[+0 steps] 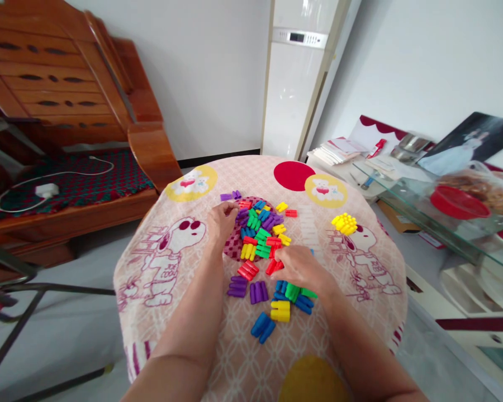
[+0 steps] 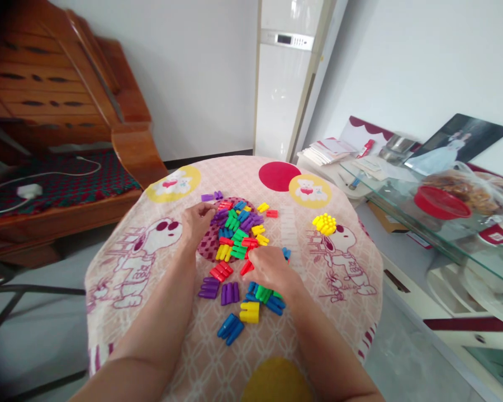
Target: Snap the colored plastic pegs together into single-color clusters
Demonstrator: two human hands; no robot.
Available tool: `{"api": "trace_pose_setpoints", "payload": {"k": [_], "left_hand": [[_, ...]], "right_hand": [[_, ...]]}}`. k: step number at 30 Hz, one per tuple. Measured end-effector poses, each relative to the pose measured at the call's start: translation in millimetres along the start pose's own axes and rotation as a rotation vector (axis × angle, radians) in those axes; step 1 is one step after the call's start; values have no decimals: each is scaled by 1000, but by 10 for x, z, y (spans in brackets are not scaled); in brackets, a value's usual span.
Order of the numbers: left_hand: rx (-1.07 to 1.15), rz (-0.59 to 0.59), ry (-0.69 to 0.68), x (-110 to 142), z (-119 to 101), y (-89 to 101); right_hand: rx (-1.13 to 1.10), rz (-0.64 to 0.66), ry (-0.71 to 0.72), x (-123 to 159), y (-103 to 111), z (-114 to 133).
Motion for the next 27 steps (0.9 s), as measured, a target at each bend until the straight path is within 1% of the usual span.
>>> {"api": "trace_pose_setpoints", "payload": {"k": [1,3,5,6,7,10,13,16,18,20,22,24,27], "left_hand": [[-7,2,7,2,-1,4],[-12,1,16,5,-4,12],[-3,-17,22,5,-6,25],[6,-32,26,4,-4,34],[15,-48,32,2,0,44],[30,-92,51,-2,27,72],[13,-107,85,1,86,81],[-24,-136,121,14,162,98],[-35,-156,129,21,201,113],[-37,-162,132,25,227,123],[-33,-155,136,26,242,125],[-31,-149,143,26,252,123],[-31,-147,146,24,259,118]], "right_hand": [[-3,15,24,2,-18,19],[-79,75,94,8,-48,33],[-214,114,123,-6,-43,3],[-291,98,117,-30,-19,-26],[-367,55,102,-67,19,-63],[-504,-160,70,-247,159,-166],[-461,-325,70,-550,241,-199],[-333,-392,49,-938,265,-166],[-236,-380,-6,-1200,251,-131],[-152,-320,-75,-1427,209,-98],[-113,-259,-109,-1589,169,-59],[-116,-226,-90,-1679,152,-12],[-148,-191,-72,-1706,165,5]]}}
Point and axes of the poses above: each hand's wrist, its own x-axis away from the middle knuckle, its own y-axis out of the back of the hand, z = x × y, the point moved 6 cm from there along -x, towards the middle knuckle, and after that the axes turned 15 degrees about -y, right-handed, at the moved point
